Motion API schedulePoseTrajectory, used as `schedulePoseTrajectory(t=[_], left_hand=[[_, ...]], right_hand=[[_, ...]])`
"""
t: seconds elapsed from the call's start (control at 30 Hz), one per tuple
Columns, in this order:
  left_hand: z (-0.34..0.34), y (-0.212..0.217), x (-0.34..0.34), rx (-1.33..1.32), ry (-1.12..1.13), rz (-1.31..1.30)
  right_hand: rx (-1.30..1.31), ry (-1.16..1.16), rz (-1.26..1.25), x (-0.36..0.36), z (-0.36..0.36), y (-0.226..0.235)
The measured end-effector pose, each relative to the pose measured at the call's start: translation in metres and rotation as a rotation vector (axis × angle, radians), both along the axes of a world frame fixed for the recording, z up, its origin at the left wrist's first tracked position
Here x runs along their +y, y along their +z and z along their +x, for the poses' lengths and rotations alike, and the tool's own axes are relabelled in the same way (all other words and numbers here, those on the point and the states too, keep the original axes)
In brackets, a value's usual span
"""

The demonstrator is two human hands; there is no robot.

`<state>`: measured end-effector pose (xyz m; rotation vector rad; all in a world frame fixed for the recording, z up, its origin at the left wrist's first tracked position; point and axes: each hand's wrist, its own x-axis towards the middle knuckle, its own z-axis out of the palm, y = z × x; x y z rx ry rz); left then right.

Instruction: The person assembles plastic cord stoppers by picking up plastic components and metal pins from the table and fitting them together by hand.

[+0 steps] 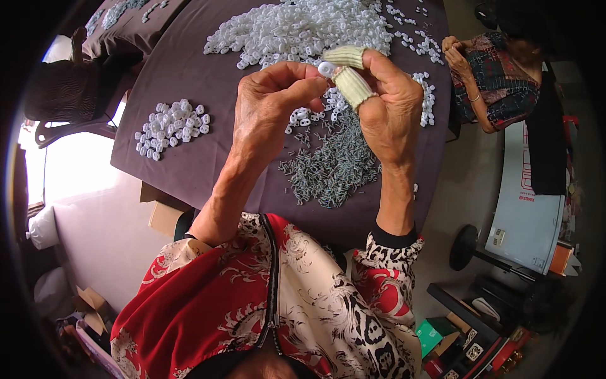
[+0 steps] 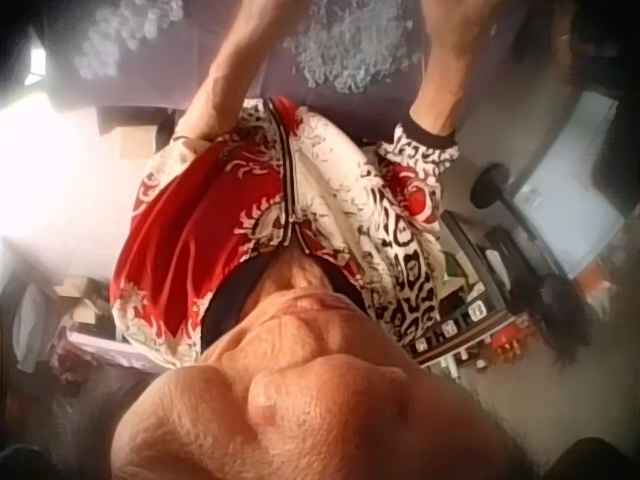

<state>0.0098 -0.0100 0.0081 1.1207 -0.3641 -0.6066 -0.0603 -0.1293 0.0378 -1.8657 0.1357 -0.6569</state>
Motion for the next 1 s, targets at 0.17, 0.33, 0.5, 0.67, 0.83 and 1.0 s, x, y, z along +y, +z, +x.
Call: schedulePoseTrajectory(t=[0.17, 0.33, 0.5, 0.67, 0.83, 1.0], left_hand=[[-0.0001, -0.0030, -0.0007, 0.019, -0.015, -0.053], [-0.0002, -0.0027, -0.0011, 0.045, -0.040, -0.067], [-0.0014, -0.0025, -0.0026, 0.029, -0.035, -0.069], [-0.0009, -0.0048, -0.0027, 0.077, -0.052, -0.111], [-0.0010, -0.0071, -0.0024, 0.075, -0.029, -0.112], [-0.0022, -0.0086, -0.0042, 0.069, 0.015, -0.113]], right_hand=[[0.005, -0.008, -0.014, -0.0028, -0.0013, -0.0014], [0.013, -0.040, -0.060, -0.0028, -0.0029, -0.0003], [-0.029, -0.045, -0.092, -0.0012, -0.0023, -0.0017], [-0.037, -0.050, -0.099, -0.0036, -0.0023, -0.0036], [0.059, -0.011, -0.108, -0.0074, -0.0046, -0.0034], [0.049, 0.005, -0.071, -0.0071, -0.0045, -0.0039]])
